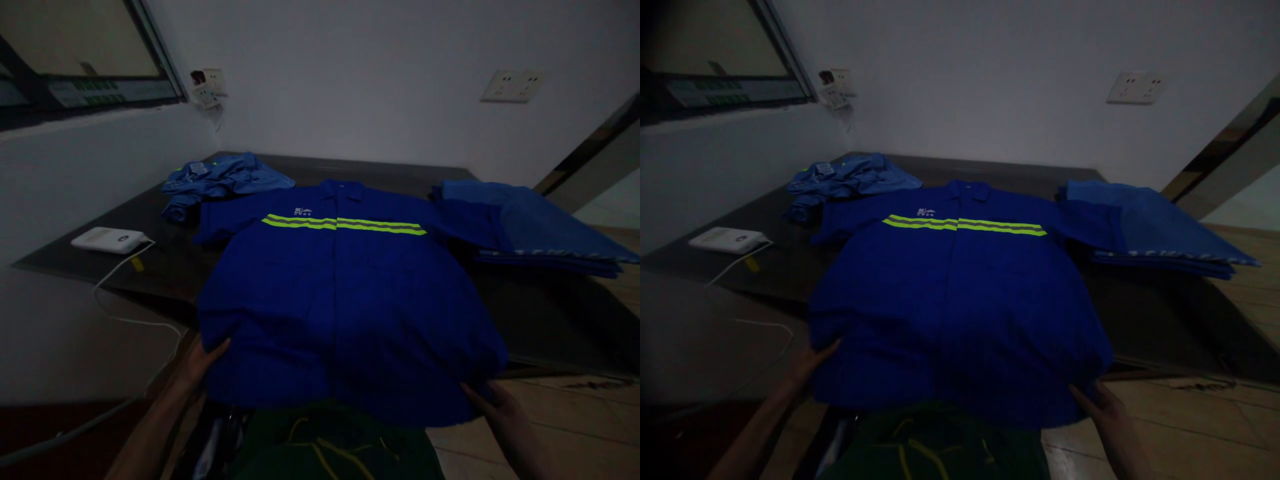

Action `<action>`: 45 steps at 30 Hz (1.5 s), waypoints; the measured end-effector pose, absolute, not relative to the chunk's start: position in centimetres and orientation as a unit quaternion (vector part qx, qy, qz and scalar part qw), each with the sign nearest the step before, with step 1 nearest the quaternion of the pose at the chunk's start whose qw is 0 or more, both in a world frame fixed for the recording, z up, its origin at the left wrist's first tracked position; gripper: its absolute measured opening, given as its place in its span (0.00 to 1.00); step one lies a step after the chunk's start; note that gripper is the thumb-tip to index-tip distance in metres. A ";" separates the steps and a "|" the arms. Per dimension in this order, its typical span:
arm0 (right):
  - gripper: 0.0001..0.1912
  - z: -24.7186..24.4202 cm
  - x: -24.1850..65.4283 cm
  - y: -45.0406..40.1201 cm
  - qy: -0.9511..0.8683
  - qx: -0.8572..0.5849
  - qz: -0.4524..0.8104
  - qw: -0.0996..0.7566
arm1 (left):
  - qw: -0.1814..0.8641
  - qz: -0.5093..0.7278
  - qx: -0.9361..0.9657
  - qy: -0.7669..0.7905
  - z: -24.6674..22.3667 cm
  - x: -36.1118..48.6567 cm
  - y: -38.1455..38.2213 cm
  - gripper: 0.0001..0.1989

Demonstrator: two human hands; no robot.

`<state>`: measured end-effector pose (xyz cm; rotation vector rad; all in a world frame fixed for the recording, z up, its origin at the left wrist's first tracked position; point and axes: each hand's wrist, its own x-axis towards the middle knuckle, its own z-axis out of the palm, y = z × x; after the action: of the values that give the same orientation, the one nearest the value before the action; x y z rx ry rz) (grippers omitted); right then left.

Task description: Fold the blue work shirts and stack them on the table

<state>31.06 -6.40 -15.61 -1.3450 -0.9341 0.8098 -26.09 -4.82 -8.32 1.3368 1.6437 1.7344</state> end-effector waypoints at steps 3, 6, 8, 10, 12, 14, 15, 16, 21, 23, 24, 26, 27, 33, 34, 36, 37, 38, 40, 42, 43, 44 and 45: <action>0.32 -16.4 30.8 -5.5 -0.414 -0.613 0.296 0.604 | 0.247 0.586 0.501 0.587 -9.4 -25.5 -4.2 0.32; 0.33 -17.0 31.3 -4.9 -0.443 -0.610 0.224 0.618 | 0.226 0.604 0.497 0.580 -10.2 -24.9 -3.3 0.29; 0.29 -16.9 32.1 -5.2 -0.476 -0.622 0.202 0.588 | 0.189 0.628 0.499 0.567 -11.0 -24.4 -2.6 0.28; 0.23 -16.3 32.6 -6.2 -0.512 -0.645 0.199 0.531 | 0.094 0.664 0.479 0.567 -12.1 -23.7 -2.4 0.26; 0.19 -15.0 32.2 -7.8 -0.540 -0.660 0.191 0.486 | -0.047 0.677 0.482 0.554 -12.7 -22.4 -3.0 0.21; 0.23 -12.8 30.8 -9.6 -0.570 -0.645 0.174 0.478 | -0.178 0.646 0.549 0.499 -12.1 -20.5 -4.3 0.13; 0.25 -11.4 29.8 -10.3 -0.588 -0.627 0.159 0.485 | -0.225 0.620 0.597 0.456 -11.1 -19.2 -5.1 0.09; 0.26 -9.9 28.8 -10.7 -0.611 -0.603 0.137 0.494 | -0.258 0.597 0.640 0.410 -9.6 -17.8 -5.7 0.06; 0.20 -1.3 24.7 -7.3 -0.694 -0.480 -0.096 0.527 | -0.245 0.466 0.781 0.335 2.2 -11.0 -4.5 0.12; 0.22 1.4 23.3 -4.4 -0.738 -0.455 -0.154 0.474 | -0.220 0.396 0.811 0.371 6.1 -9.3 -2.2 0.17; 0.23 2.3 22.6 -3.0 -0.761 -0.448 -0.172 0.436 | -0.213 0.356 0.826 0.383 7.5 -8.7 -0.9 0.20; 0.27 3.4 21.0 -1.0 -0.805 -0.436 -0.190 0.355 | -0.198 0.273 0.854 0.396 8.8 -7.9 1.1 0.27; 0.29 3.5 20.2 -0.3 -0.822 -0.431 -0.192 0.317 | -0.191 0.238 0.863 0.402 8.9 -7.7 1.7 0.29; 0.34 2.7 18.6 0.4 -0.858 -0.427 -0.186 0.216 | -0.176 0.212 0.877 0.394 7.7 -7.2 1.7 0.33; 0.35 3.1 18.6 0.3 -0.859 -0.430 -0.183 0.211 | -0.171 0.237 0.876 0.385 7.8 -7.4 1.1 0.33; 0.33 4.6 18.2 0.0 -0.858 -0.433 -0.180 0.211 | -0.165 0.322 0.857 0.367 8.1 -8.4 -0.4 0.30; 0.30 5.8 17.6 -0.2 -0.857 -0.428 -0.182 0.220 | -0.164 0.381 0.836 0.359 8.1 -9.3 -1.3 0.26; 0.26 7.3 16.8 -0.4 -0.859 -0.417 -0.183 0.235 | -0.163 0.445 0.806 0.354 7.9 -10.4 -2.2 0.22; 0.19 10.6 14.0 -0.7 -0.865 -0.380 -0.183 0.271 | -0.164 0.572 0.721 0.355 6.6 -13.0 -4.1 0.15; 0.16 13.9 9.9 -0.8 -0.876 -0.334 -0.180 0.296 | -0.162 0.669 0.622 0.374 4.2 -16.2 -5.5 0.11; 0.16 15.4 7.4 -0.6 -0.882 -0.312 -0.183 0.301 | -0.155 0.702 0.576 0.389 2.7 -17.8 -5.9 0.10; 0.17 16.6 4.7 -0.3 -0.888 -0.294 -0.185 0.301 | -0.140 0.721 0.542 0.407 1.1 -19.3 -6.2 0.10; 0.18 17.7 1.7 0.1 -0.891 -0.287 -0.188 0.298 | -0.127 0.736 0.515 0.421 -0.6 -20.7 -6.2 0.10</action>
<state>1.75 0.13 17.69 -0.7615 -2.3668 -0.5000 -20.72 -6.24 -0.58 1.7623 1.4432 2.5196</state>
